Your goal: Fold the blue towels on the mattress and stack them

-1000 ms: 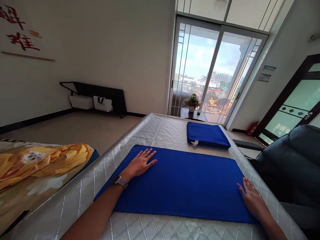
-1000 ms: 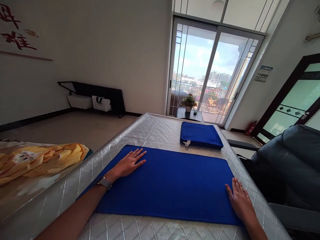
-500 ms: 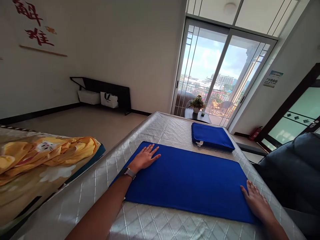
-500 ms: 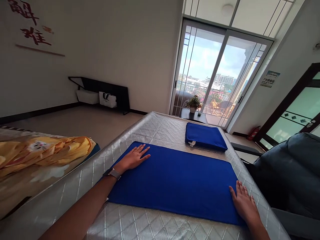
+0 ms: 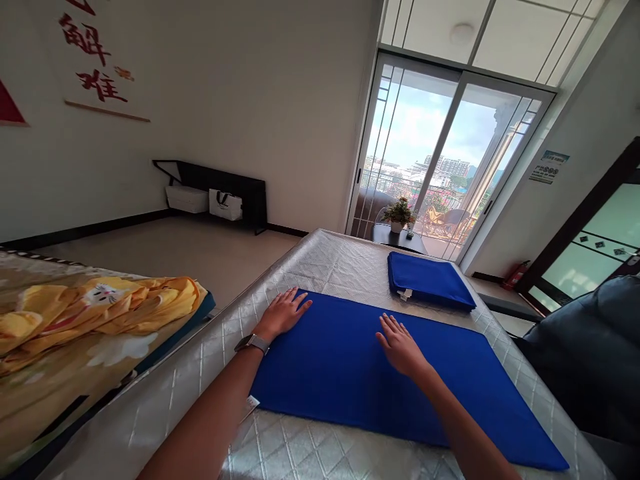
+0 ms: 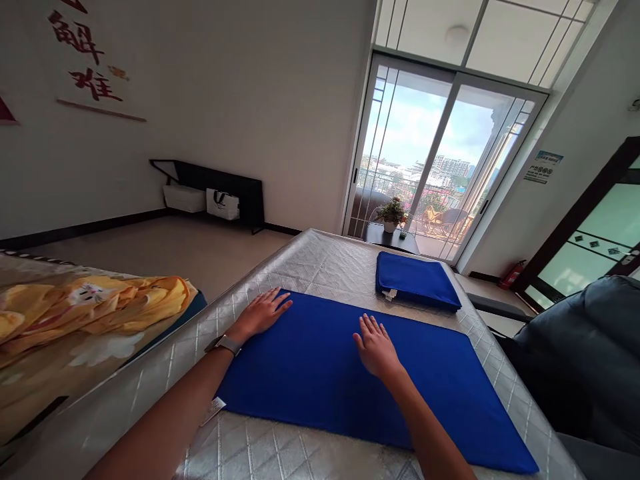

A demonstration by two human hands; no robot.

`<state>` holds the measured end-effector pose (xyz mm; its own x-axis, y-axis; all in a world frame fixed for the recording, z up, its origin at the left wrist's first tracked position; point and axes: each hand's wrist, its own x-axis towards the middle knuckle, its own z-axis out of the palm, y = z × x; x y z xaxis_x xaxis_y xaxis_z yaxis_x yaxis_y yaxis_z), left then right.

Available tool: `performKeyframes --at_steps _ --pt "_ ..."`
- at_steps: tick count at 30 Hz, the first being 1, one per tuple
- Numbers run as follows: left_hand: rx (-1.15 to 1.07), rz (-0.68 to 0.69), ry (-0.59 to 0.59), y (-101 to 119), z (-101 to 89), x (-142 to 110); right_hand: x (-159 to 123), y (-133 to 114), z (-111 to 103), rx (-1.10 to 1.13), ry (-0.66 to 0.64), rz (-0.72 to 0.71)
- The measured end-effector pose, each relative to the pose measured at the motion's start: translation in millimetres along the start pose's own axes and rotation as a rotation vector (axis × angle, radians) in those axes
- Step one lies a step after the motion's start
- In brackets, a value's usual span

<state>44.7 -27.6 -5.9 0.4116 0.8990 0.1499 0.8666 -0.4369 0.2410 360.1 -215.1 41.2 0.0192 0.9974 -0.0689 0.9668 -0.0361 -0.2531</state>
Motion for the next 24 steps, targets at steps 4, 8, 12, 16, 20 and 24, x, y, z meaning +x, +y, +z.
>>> performKeyframes --at_steps 4,8,12,16,20,24 --pt "-0.002 0.003 0.014 -6 0.6 2 37 -36 19 0.033 -0.014 -0.069" --pt "-0.021 0.017 0.04 -6 4.0 5 53 -40 36 0.013 -0.012 -0.039" --pt "-0.019 0.035 0.03 -4 6.6 7 52 -26 37 0.003 0.002 -0.052" --pt "0.002 0.006 -0.02 -2 3.6 6 41 10 32 -0.02 0.021 0.019" --pt "0.022 0.003 -0.027 0 0.5 5 21 82 24 -0.079 0.04 0.163" --pt "0.028 0.013 -0.013 -2 2.8 7 -7 176 16 -0.173 0.074 0.341"
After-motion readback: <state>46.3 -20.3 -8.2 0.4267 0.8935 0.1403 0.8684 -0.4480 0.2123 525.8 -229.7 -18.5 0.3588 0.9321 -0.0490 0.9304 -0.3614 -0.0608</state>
